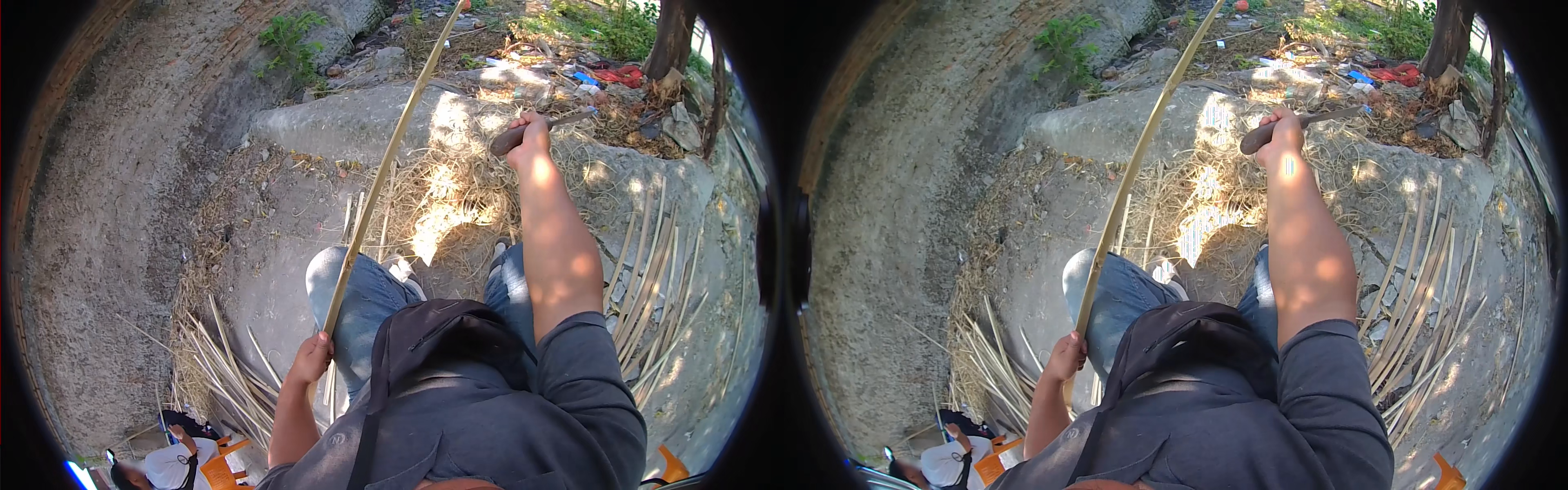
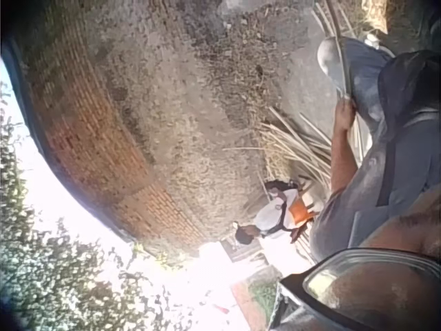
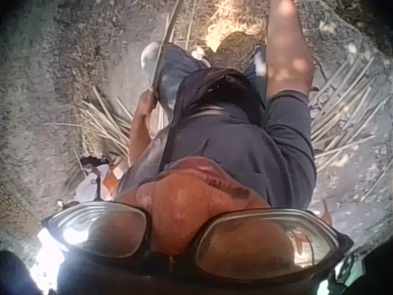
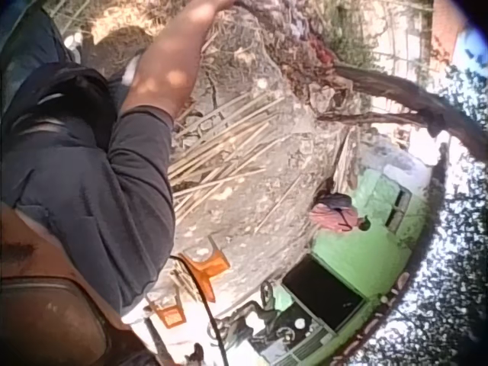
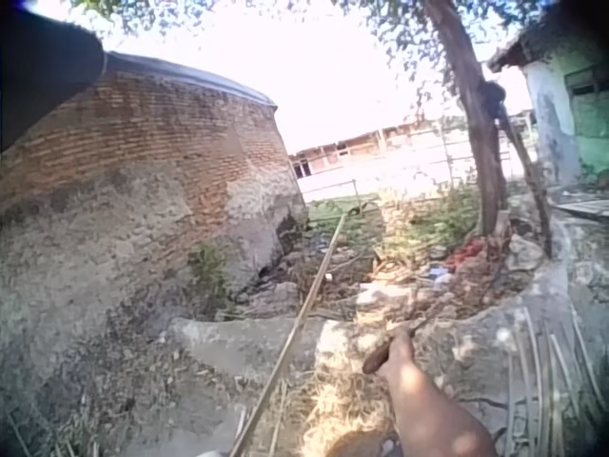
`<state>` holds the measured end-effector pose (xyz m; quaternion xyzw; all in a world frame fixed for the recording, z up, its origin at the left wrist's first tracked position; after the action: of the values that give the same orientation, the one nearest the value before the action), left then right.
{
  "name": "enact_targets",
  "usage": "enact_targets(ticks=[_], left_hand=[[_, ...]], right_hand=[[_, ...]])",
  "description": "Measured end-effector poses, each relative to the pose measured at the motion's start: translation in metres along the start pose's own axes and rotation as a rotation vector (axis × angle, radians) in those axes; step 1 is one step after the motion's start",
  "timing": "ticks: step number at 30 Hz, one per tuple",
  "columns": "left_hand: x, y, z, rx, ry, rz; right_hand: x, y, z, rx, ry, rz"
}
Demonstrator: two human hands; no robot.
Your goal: The person scrapes a bamboo strip with a machete.
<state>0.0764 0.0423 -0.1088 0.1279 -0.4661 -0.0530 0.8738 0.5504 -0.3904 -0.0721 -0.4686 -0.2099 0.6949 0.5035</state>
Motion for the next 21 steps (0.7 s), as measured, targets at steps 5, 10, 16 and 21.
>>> enact_targets(ticks=[5,10,16,21], left_hand=[[0.001,-0.001,0.0,0.007,0.022,0.011],[-0.003,0.001,-0.003,-0.002,0.034,0.014],[-0.006,0.005,-0.004,-0.017,0.044,-0.011],[-0.005,0.002,-0.004,-0.034,0.064,0.024]], right_hand=[[0.005,0.001,-0.006,-0.026,0.008,-0.004],[0.01,0.009,-0.018,-0.003,-0.039,-0.047],[0.01,0.008,-0.012,0.001,-0.057,-0.04],[0.009,0.01,-0.013,0.003,-0.064,-0.025]])
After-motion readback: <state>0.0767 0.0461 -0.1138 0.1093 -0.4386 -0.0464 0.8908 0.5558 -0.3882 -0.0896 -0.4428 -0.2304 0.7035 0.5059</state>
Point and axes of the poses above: each hand's wrist, its own z-axis away from the middle knuckle, its own y-axis out of the back of the hand, x = y × z, the point moved 9 cm from there along -z, towards the middle knuckle, and after that the axes turned 2 degrees about -x, right-handed, at the moved point
